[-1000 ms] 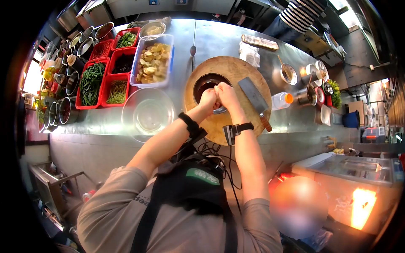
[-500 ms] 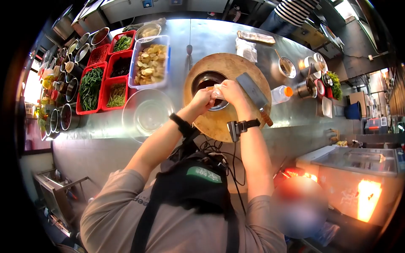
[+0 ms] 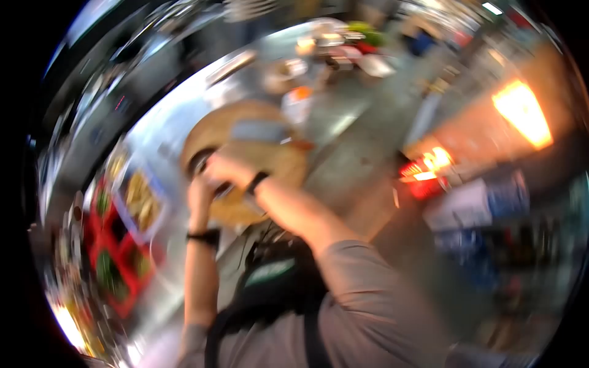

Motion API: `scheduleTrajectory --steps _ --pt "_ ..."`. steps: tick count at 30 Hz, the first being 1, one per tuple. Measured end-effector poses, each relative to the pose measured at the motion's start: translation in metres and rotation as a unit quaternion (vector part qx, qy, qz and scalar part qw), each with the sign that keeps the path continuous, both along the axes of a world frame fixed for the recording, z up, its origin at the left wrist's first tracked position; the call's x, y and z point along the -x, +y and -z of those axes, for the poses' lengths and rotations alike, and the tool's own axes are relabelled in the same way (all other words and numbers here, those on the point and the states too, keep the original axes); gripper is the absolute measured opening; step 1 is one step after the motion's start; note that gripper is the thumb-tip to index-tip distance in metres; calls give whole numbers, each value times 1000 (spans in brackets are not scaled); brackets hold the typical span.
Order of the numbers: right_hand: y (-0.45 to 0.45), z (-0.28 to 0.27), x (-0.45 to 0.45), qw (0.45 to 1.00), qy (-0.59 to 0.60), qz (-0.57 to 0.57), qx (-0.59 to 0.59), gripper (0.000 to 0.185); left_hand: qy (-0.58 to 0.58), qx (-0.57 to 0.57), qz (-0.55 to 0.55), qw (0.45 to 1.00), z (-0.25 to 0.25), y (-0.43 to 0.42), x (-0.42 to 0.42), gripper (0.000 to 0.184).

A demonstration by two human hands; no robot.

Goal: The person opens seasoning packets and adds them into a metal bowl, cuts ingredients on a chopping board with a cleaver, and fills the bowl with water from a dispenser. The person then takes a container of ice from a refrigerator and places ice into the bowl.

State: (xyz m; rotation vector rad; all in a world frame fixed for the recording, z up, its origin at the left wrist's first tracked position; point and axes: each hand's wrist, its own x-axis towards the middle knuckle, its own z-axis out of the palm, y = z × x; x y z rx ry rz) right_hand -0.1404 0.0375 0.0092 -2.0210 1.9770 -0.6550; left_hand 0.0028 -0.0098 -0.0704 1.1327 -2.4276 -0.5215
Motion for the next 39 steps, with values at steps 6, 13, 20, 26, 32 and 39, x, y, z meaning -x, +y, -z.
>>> scheduleTrajectory --steps 6,13,20,26,32,39 --pt "7 9 -28 994 -51 85 -34 31 10 -29 40 999 42 -40 -38 33" --pt "27 13 6 954 -288 47 72 28 148 -339 -199 907 20 -19 -77 44" --pt "74 36 62 889 -436 136 29 19 371 -594 -111 705 -3 23 -54 30" --pt "188 -4 175 810 -539 226 -36 12 382 -565 -79 727 -29 34 -33 31" --pt "344 18 328 790 -509 342 -8 14 398 -540 -170 722 -28 61 -1 22" --pt "530 53 492 762 -485 430 -19 15 433 -547 -191 691 -50 145 72 21"
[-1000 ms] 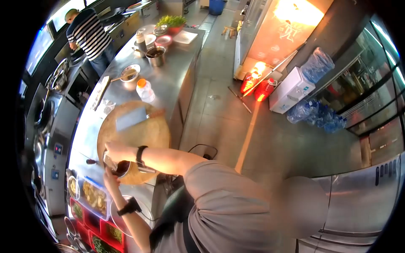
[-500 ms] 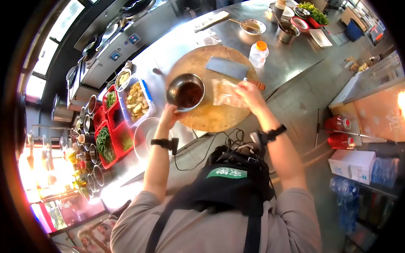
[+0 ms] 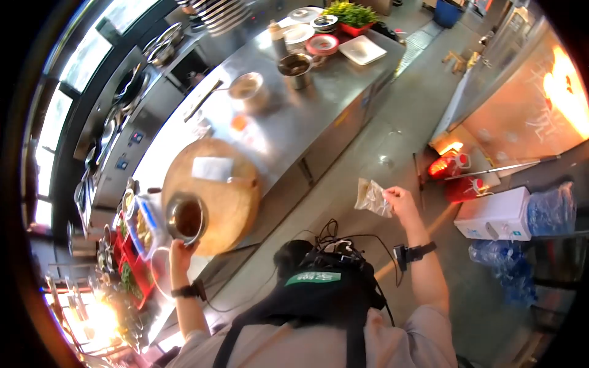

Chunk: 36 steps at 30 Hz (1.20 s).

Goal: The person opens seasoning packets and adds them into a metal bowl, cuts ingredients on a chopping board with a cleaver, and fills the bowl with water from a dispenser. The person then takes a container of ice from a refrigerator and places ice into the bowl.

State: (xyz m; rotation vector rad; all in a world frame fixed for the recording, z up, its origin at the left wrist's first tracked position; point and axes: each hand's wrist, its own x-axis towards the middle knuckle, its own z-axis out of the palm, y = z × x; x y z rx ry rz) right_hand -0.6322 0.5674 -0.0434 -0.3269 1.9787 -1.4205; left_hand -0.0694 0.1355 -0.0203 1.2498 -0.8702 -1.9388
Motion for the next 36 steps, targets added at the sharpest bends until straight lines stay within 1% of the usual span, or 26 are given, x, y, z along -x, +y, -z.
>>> scheduleTrajectory --steps 2,4,6,9,11,12,13,14,15,16,18,19,20,21,23,24,25,26,28,29,30,31,32,34,35,36 --pt "29 7 28 997 -66 39 25 15 1 -16 8 1000 -3 21 19 24" --pt "48 24 73 996 -67 53 24 17 9 -41 17 999 -11 43 51 28" --pt "55 30 123 987 -121 101 1 19 3 -33 40 999 -33 71 107 36" --pt "43 35 205 983 -135 120 41 16 -15 -55 51 997 -39 87 184 39" --pt "22 29 266 980 -132 131 74 14 -29 -78 91 992 -32 88 234 40" --pt "7 26 304 977 -130 149 84 14 -28 -81 92 992 -30 90 268 40" --pt "-8 25 342 971 -141 156 116 15 -13 -77 114 990 -29 89 305 41" --pt "-27 10 375 972 -137 156 110 14 2 -71 135 988 -26 86 341 42" --pt "-42 5 409 973 -133 156 108 14 3 -89 148 985 -20 81 373 46" --pt "-63 -3 451 973 -122 157 116 14 1 -39 182 983 -27 79 422 55" --pt "-106 -17 528 974 -109 146 133 13 -6 -70 199 977 -13 64 494 63" --pt "-125 -23 570 976 -107 134 133 12 0 -67 206 976 -17 58 538 65" --pt "-148 -9 627 976 -100 121 150 16 5 -66 212 975 -18 52 578 67" --pt "-170 0 684 976 -96 108 163 23 22 -54 243 968 -9 42 611 64" --pt "-234 -30 735 953 -66 101 278 53 33 -62 265 962 -16 27 679 63" --pt "-256 -48 752 946 -86 84 302 61 35 -81 280 956 -20 26 713 61" --pt "-272 -59 763 937 -110 71 324 71 15 -72 285 956 -30 25 746 58" --pt "-283 -50 774 946 -95 96 296 71 2 -80 292 953 -32 23 773 58" --pt "-275 -25 782 962 -107 95 234 67 -10 -31 348 937 -29 22 823 57" --pt "-258 -11 773 971 -114 67 200 64 -23 -35 361 932 -31 25 845 57" --pt "-236 -1 760 978 -118 40 169 62 -32 -8 385 922 -33 29 872 56" --pt "-206 18 745 976 -137 26 169 55 -40 17 411 911 -35 36 893 55" --pt "-171 24 726 983 -143 -17 111 55 -46 17 428 902 -36 43 914 55" --pt "-93 55 689 967 -219 -50 120 55 -63 31 451 889 -31 71 950 51" --pt "-54 67 669 959 -250 -51 121 56 -54 40 494 867 -9 76 959 49" --pt "-23 61 640 960 -245 -39 127 58 -57 37 535 842 -7 86 967 49"
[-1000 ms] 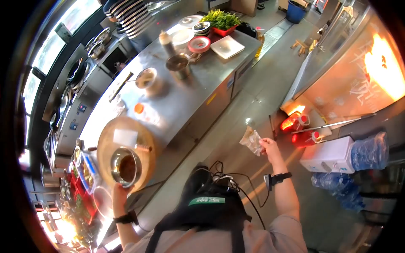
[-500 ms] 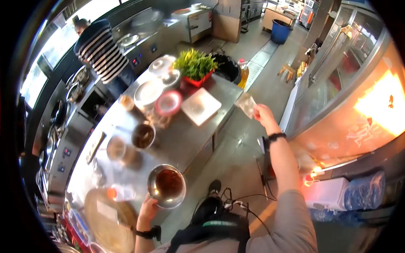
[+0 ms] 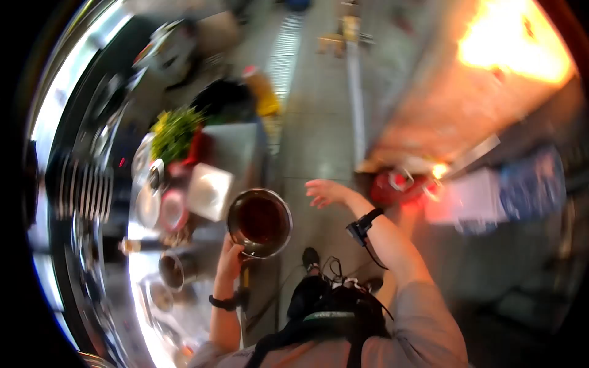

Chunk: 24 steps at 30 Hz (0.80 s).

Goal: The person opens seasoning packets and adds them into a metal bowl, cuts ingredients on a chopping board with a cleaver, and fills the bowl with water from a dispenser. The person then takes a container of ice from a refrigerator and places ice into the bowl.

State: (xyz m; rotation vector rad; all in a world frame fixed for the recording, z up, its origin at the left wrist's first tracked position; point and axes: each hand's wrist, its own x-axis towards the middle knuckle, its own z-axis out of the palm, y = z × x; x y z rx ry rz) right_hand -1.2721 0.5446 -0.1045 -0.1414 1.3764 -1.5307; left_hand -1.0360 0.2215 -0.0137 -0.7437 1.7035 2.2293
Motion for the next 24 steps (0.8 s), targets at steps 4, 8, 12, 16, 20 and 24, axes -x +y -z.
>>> scheduleTrajectory --steps 4,8,12,16,20,24 --pt "86 -40 -108 989 0 107 100 71 47 -4 85 995 -20 76 52 55" --pt "161 -60 -195 972 4 186 143 85 11 -4 194 981 -48 174 57 64" --pt "261 -83 -265 941 30 328 83 87 0 -26 283 959 -40 302 56 62" --pt "353 -94 -333 892 67 447 32 85 5 -60 464 884 1 437 55 63" --pt "400 -88 -377 823 48 564 45 72 8 -76 539 839 36 501 60 68" --pt "459 -75 -415 719 87 689 -9 63 -38 -80 559 824 83 613 58 64"
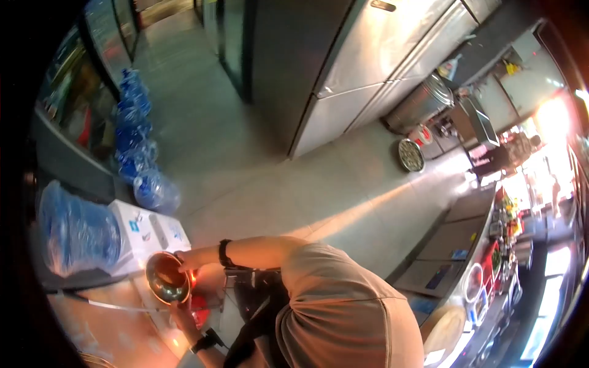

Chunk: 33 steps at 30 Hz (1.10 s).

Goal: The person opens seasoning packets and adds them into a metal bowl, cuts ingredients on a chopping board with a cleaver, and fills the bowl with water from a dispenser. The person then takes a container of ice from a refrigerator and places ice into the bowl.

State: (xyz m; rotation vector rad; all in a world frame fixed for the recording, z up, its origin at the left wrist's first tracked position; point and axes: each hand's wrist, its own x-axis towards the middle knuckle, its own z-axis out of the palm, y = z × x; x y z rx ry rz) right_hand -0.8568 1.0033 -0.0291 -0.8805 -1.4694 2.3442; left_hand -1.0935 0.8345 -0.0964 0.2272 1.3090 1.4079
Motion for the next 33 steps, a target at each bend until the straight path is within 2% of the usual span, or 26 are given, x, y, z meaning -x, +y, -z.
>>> scheduleTrajectory --steps 2,3,4,6,9,10,11,12,14,15,16,18,20,21,23,24,25,27,28,29,31,33 --pt "39 32 -7 997 -37 53 -40 42 -39 2 30 999 17 56 -10 60" --pt "55 47 -10 998 -5 60 -17 24 -26 -10 61 998 27 84 -17 59" --pt "69 66 -12 997 26 66 7 11 91 -35 139 986 35 86 -20 51" --pt "74 62 -24 996 38 79 15 20 341 -85 242 904 8 94 -46 36" --pt "100 45 -69 993 -37 108 -9 43 44 -81 143 985 64 100 -71 27" --pt "118 46 -85 990 -68 126 -20 52 -112 -79 46 989 55 138 -103 45" --pt "133 51 -103 984 -107 140 -33 60 -50 36 58 996 23 167 -132 63" --pt "145 78 -102 973 -166 162 -24 58 0 75 141 987 7 189 -126 77" --pt "165 58 -106 966 -216 126 -64 56 129 144 107 975 -9 203 -127 72" --pt "187 75 -97 968 -217 115 -57 56 125 155 100 975 16 220 -111 72" --pt "195 93 -98 968 -206 130 -64 55 260 157 119 945 48 218 -96 65" --pt "221 117 -100 970 -188 139 -59 54 396 171 138 892 63 235 -85 60" --pt "246 147 -84 971 -213 85 -63 54 407 210 123 880 47 266 -68 51" --pt "263 163 -75 973 -209 86 -53 54 324 234 97 911 27 290 -69 52" --pt "281 194 -55 962 -255 38 -94 49 309 261 71 912 25 326 -65 53" --pt "284 207 -45 963 -254 39 -81 49 290 274 35 916 30 338 -61 54" --pt "291 225 -33 961 -245 40 -121 43 294 282 40 912 44 348 -57 54" --pt "297 251 -16 955 -236 37 -174 36 542 212 94 808 64 357 -54 58" --pt "299 265 -9 953 -233 35 -190 33 542 218 99 805 75 361 -51 58" --pt "300 281 -1 953 -218 39 -207 36 603 194 117 764 89 365 -46 62" --pt "300 310 14 950 -188 47 -244 40 659 178 142 717 95 373 -42 69" --pt "304 328 28 949 -182 34 -254 45 659 306 268 633 94 379 -48 77"
